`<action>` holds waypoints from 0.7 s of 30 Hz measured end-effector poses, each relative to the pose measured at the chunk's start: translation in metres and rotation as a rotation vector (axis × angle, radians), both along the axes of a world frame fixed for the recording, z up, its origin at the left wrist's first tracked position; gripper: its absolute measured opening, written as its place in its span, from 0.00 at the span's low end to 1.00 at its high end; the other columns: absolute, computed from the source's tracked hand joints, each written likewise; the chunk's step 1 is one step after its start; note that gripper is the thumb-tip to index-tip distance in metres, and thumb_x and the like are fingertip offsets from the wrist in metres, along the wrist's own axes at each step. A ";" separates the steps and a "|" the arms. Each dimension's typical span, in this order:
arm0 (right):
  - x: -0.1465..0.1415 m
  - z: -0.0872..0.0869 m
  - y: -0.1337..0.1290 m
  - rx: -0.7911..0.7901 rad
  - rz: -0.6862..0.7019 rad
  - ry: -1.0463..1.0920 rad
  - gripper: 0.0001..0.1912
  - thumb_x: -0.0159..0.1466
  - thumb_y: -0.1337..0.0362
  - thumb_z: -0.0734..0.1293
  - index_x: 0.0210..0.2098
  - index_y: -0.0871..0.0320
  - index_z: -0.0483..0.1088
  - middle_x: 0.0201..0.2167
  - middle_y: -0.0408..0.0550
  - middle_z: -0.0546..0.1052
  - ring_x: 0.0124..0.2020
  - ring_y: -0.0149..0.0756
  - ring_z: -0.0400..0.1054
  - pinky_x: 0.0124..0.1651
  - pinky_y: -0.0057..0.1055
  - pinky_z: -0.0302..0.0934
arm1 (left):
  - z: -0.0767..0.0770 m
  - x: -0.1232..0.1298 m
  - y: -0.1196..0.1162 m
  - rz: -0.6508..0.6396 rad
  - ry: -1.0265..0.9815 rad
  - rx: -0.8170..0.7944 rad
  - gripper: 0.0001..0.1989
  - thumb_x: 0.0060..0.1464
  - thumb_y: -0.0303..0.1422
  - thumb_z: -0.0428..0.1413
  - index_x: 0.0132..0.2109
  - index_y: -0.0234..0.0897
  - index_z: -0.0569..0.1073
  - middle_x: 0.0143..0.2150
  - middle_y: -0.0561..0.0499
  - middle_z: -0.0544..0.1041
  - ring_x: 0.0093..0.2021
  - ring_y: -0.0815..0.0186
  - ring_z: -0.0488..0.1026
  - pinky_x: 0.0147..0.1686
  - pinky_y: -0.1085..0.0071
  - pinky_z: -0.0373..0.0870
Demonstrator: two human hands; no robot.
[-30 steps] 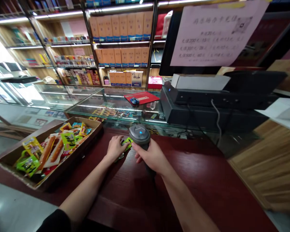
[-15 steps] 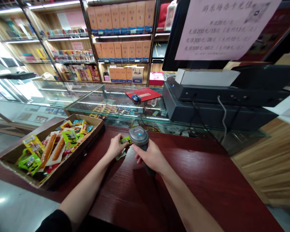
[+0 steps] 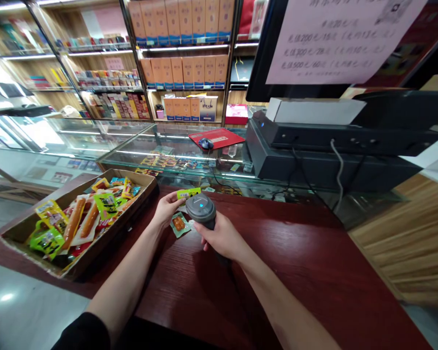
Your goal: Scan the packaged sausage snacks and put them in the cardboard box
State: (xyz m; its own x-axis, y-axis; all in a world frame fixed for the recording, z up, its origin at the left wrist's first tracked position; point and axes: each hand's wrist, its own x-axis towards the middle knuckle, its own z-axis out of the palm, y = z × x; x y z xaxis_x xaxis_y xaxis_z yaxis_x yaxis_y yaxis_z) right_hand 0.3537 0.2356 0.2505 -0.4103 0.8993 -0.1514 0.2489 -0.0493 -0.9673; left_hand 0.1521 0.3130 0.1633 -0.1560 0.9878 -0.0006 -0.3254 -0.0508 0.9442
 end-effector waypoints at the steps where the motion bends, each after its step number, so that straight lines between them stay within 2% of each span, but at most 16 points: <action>1: -0.001 0.000 -0.001 -0.001 0.004 -0.010 0.15 0.60 0.54 0.68 0.35 0.58 0.62 0.17 0.38 0.70 0.16 0.29 0.67 0.19 0.25 0.61 | 0.000 0.001 0.000 0.010 -0.009 -0.002 0.24 0.33 0.36 0.70 0.40 0.31 0.78 0.39 0.43 0.81 0.38 0.62 0.77 0.44 0.66 0.70; 5: -0.003 0.000 -0.003 0.003 0.011 -0.017 0.16 0.59 0.53 0.68 0.36 0.58 0.62 0.17 0.37 0.70 0.16 0.29 0.67 0.18 0.24 0.61 | -0.001 0.001 0.000 0.032 -0.001 -0.048 0.23 0.31 0.36 0.71 0.37 0.30 0.78 0.37 0.42 0.81 0.37 0.62 0.78 0.44 0.66 0.71; 14: -0.001 0.001 -0.002 -0.005 0.005 -0.014 0.17 0.59 0.53 0.68 0.38 0.58 0.63 0.17 0.37 0.70 0.16 0.30 0.67 0.17 0.24 0.60 | -0.005 -0.001 0.001 0.035 0.038 -0.068 0.24 0.31 0.38 0.71 0.38 0.30 0.78 0.37 0.43 0.81 0.35 0.63 0.78 0.42 0.67 0.72; 21: 0.001 -0.002 -0.001 0.011 0.027 0.008 0.17 0.59 0.52 0.68 0.38 0.58 0.64 0.18 0.38 0.71 0.17 0.31 0.68 0.19 0.26 0.62 | 0.001 0.002 -0.004 -0.043 0.013 -0.049 0.24 0.33 0.37 0.70 0.40 0.31 0.78 0.38 0.42 0.81 0.35 0.59 0.78 0.39 0.62 0.74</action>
State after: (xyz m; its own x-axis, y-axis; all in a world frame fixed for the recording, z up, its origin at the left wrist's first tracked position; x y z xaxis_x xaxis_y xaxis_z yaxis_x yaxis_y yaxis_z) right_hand 0.3545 0.2344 0.2483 -0.4359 0.8894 -0.1380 0.2424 -0.0316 -0.9697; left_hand 0.1539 0.3092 0.1647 -0.1135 0.9924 -0.0476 -0.3135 0.0097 0.9495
